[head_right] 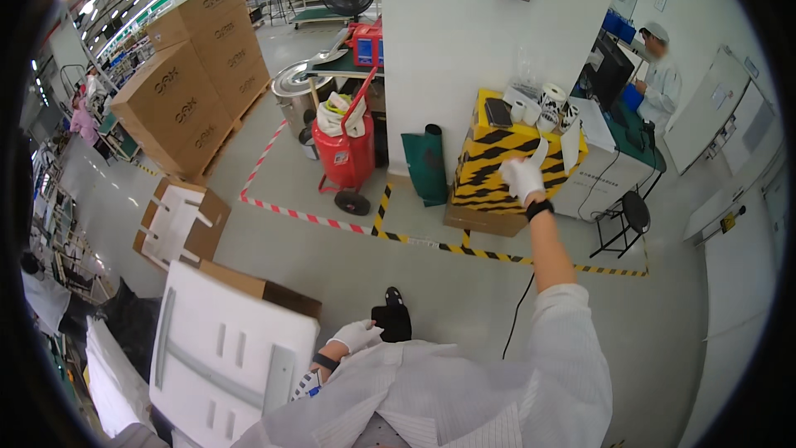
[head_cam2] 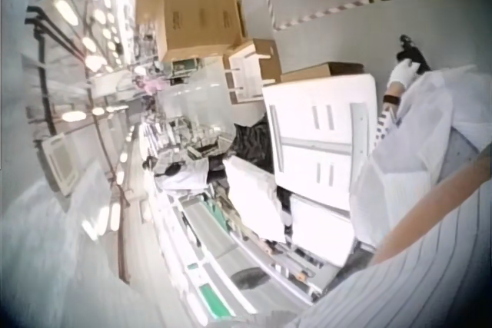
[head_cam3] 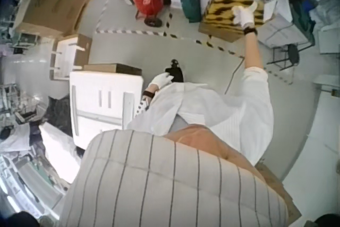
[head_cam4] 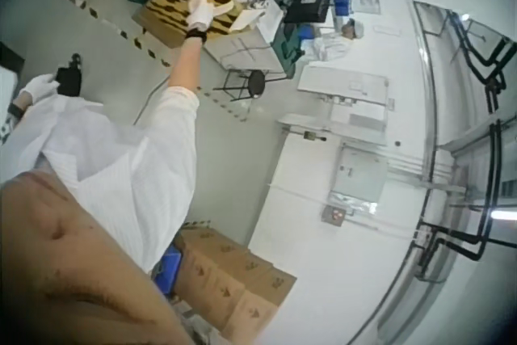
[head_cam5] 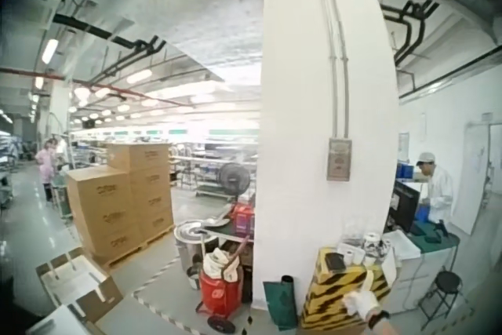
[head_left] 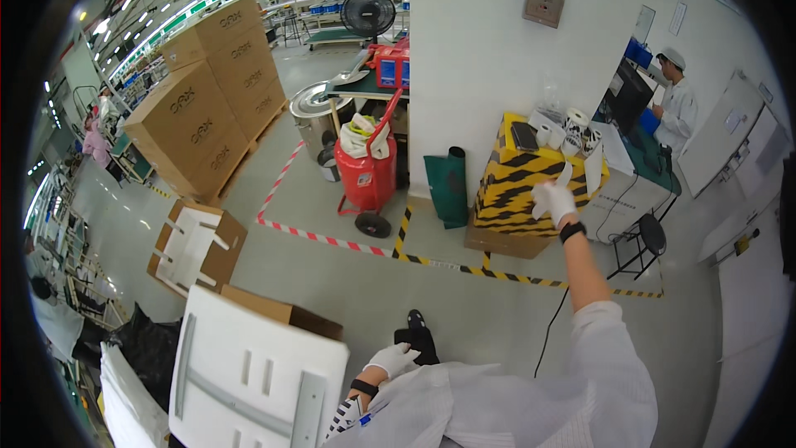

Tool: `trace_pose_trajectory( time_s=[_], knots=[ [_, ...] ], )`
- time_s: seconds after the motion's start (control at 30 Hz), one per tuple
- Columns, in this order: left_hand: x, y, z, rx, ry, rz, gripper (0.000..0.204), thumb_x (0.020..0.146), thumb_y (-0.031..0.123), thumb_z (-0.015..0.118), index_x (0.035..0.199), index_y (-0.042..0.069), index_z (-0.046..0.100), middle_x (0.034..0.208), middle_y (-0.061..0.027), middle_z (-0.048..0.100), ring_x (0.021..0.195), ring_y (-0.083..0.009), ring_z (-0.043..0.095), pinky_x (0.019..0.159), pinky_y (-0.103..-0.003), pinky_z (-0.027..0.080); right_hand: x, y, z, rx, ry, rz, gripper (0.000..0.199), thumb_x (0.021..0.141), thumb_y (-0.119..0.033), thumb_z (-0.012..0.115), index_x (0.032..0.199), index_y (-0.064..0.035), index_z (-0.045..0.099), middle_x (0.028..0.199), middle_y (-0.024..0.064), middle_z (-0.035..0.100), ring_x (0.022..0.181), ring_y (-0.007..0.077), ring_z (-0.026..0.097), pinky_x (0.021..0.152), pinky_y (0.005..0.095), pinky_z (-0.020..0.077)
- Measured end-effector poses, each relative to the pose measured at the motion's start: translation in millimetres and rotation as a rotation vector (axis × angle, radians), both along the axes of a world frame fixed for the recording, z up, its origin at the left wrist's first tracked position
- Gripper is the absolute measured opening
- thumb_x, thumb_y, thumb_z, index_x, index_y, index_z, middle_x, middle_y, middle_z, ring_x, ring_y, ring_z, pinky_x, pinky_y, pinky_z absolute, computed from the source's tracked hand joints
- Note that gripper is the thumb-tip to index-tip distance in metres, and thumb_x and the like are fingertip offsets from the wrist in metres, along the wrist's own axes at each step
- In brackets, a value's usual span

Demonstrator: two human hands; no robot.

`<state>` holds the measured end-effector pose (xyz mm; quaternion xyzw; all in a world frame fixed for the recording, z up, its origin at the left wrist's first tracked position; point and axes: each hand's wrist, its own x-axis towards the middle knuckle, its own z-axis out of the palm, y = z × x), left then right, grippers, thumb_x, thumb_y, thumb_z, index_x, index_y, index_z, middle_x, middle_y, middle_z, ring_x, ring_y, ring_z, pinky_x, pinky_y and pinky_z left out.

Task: The recorder is assembling the interior padding of a large battery storage box, unwrapping a plastic housing, and placing battery components and brackets into the box on a factory floor.

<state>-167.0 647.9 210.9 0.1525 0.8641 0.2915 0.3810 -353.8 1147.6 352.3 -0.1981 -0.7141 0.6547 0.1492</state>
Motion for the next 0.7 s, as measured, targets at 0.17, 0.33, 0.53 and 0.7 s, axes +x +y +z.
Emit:
trace_pose_trajectory(
  time_s=[0.17, 0.33, 0.53, 0.7],
  knots=[
    [-123, 46, -10, 0.082, 0.120, -0.020, 0.062, 0.088, 0.051, 0.045, 0.123, 0.001, 0.054, 0.122, -0.0217, 0.056, 0.114, -0.0349, 0.053, 0.097, -0.037, 0.041, -85, 67, 109, 0.550, 0.044, -0.214, 0.027, 0.082, -0.018, 0.059, 0.103, -0.0010, 0.065, 0.097, 0.0114, 0.066, 0.087, 0.0200, 0.063, 0.077, 0.0307, 0.0493],
    [-231, 95, 7, 0.070, 0.185, -0.064, 0.059, 0.088, 0.049, 0.046, 0.117, 0.000, 0.057, 0.117, -0.0222, 0.059, 0.109, -0.0347, 0.056, 0.094, -0.037, 0.043, -166, 139, 144, 1.157, -0.179, -0.272, 0.028, 0.080, -0.023, 0.054, 0.099, -0.0075, 0.068, 0.097, 0.0216, 0.065, 0.094, 0.0344, 0.063, 0.082, 0.0408, 0.0485],
    [-322, 157, 13, -0.021, 0.161, -0.147, 0.060, 0.087, 0.052, 0.047, 0.113, 0.000, 0.059, 0.113, -0.0221, 0.060, 0.106, -0.0360, 0.057, 0.090, -0.038, 0.044, -287, 246, 124, 1.438, -0.216, -0.052, 0.026, 0.078, -0.019, 0.054, 0.093, -0.0049, 0.069, 0.096, 0.0211, 0.065, 0.092, 0.0347, 0.063, 0.080, 0.0428, 0.0491],
    [-400, 244, 43, 0.020, 0.180, -0.106, 0.059, 0.088, 0.051, 0.046, 0.116, 0.001, 0.058, 0.112, -0.0228, 0.061, 0.106, -0.0355, 0.057, 0.091, -0.038, 0.044, -368, 333, 84, 1.769, -0.552, 0.280, 0.029, 0.074, -0.028, 0.059, 0.085, -0.0026, 0.070, 0.087, 0.0217, 0.066, 0.085, 0.0373, 0.064, 0.074, 0.0411, 0.0504]
  ],
)
